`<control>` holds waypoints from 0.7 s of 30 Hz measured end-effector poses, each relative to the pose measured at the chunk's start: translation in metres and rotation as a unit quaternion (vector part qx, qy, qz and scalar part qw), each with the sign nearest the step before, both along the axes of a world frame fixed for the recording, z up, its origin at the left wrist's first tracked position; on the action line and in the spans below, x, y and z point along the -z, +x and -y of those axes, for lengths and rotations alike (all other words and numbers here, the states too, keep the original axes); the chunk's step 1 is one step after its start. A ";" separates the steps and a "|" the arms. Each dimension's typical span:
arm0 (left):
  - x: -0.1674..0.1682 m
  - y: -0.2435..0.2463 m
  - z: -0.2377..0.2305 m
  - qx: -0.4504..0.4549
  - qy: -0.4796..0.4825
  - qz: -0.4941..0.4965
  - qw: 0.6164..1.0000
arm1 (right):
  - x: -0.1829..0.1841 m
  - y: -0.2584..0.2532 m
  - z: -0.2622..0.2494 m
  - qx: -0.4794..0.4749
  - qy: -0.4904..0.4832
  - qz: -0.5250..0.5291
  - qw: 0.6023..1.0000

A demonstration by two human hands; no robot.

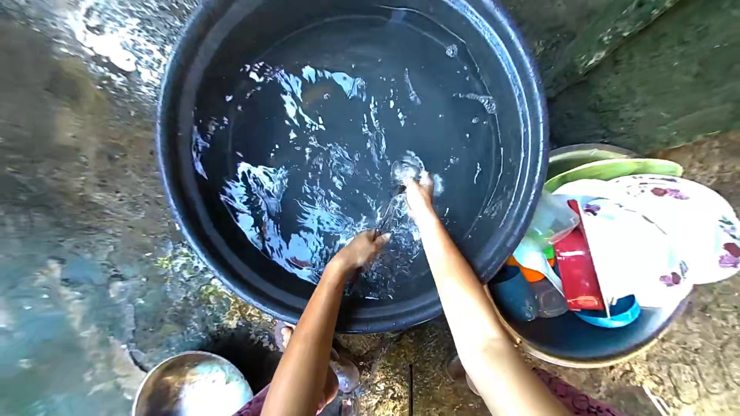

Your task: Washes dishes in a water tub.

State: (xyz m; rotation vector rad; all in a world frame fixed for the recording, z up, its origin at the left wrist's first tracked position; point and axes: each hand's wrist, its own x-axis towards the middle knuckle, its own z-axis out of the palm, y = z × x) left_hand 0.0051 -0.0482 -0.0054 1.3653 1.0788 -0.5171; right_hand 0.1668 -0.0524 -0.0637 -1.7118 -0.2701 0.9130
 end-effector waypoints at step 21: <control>-0.003 -0.031 -0.112 0.229 0.399 -0.026 0.887 | 0.000 0.034 0.001 -0.146 0.119 -0.070 0.980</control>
